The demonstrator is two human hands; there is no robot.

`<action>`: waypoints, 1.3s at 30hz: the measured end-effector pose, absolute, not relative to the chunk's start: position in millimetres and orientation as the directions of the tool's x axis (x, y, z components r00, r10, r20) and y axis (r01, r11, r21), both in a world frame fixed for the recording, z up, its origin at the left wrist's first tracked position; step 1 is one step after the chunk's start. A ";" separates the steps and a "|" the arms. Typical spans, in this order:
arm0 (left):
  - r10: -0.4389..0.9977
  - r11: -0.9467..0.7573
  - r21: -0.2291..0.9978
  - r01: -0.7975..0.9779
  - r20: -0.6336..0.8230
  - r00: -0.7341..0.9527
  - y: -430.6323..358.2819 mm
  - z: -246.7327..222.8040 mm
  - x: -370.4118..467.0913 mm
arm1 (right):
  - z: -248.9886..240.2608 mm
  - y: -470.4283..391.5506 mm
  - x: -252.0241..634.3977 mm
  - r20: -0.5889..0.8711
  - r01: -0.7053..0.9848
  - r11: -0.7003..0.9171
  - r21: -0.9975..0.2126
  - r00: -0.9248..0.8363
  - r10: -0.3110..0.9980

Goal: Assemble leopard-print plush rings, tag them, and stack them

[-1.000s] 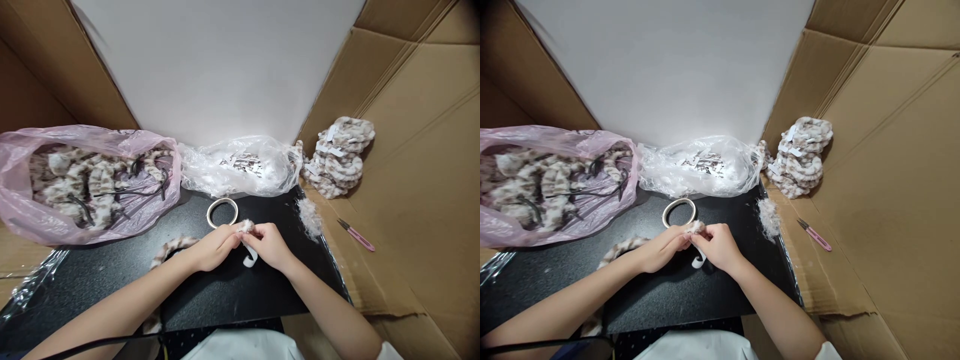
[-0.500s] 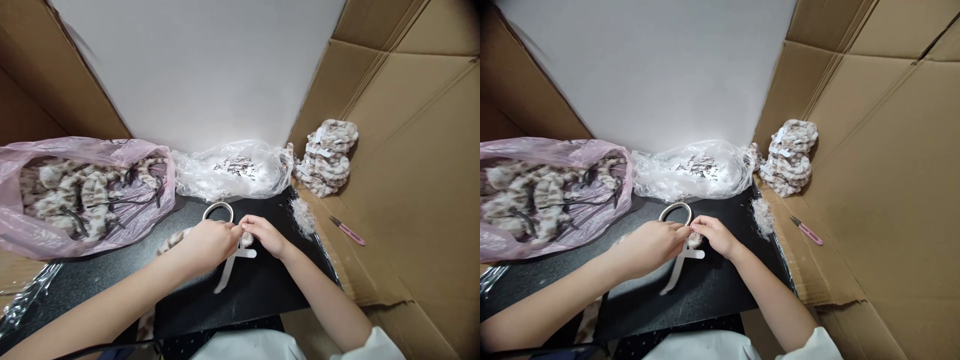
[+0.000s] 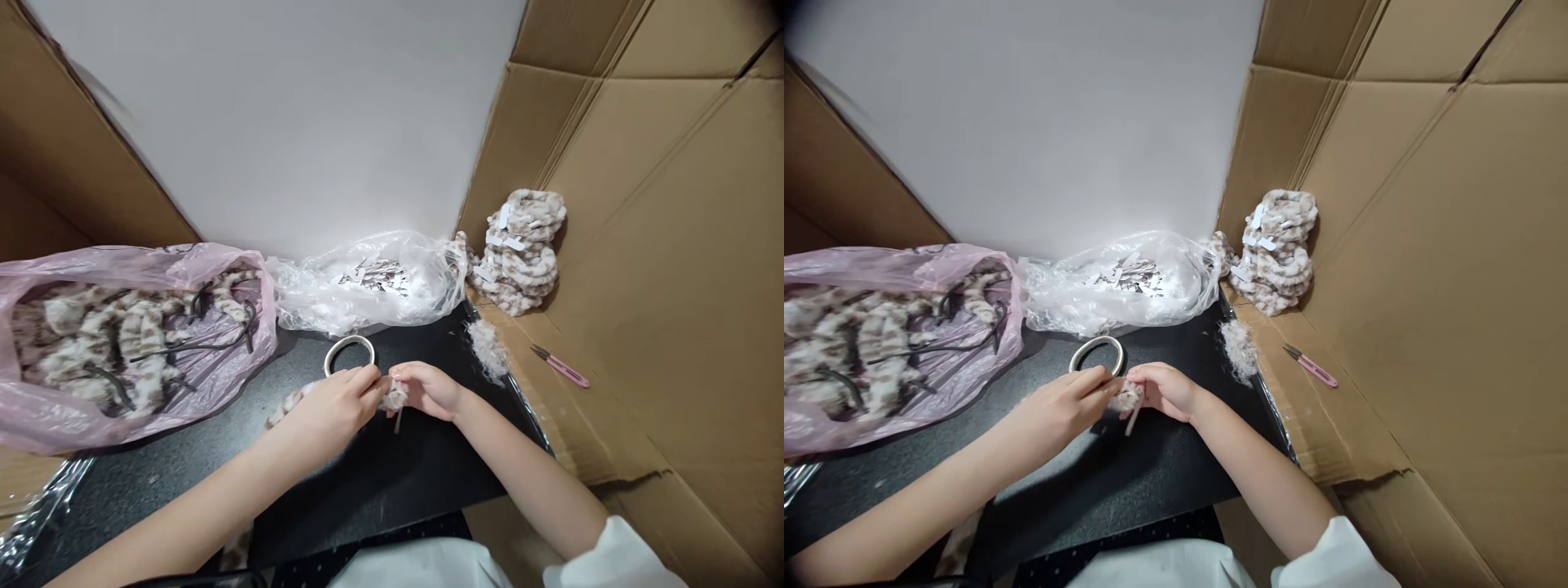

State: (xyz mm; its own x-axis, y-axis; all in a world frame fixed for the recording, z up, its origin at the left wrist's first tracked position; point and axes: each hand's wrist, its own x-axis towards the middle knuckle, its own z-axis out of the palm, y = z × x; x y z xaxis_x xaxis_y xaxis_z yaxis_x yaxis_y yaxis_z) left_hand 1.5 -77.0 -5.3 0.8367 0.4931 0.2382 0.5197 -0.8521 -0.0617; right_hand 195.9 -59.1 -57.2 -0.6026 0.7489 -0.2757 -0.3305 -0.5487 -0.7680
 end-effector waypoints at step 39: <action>0.723 -0.627 0.651 0.428 0.282 0.630 -78.3 -37.7 -1.9 | -52.3 -82.6 176.8 0.208 0.152 0.218 -0.964 -0.076 0.975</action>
State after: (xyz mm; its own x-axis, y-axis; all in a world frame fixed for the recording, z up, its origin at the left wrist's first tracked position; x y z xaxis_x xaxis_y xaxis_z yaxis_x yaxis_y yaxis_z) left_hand -1.9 -78.3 -37.7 0.6304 0.7233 0.2819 0.4282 -0.6269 0.6508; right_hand 176.8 -82.6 -52.3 -0.0759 0.9751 0.2084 0.1524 0.2179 -0.9640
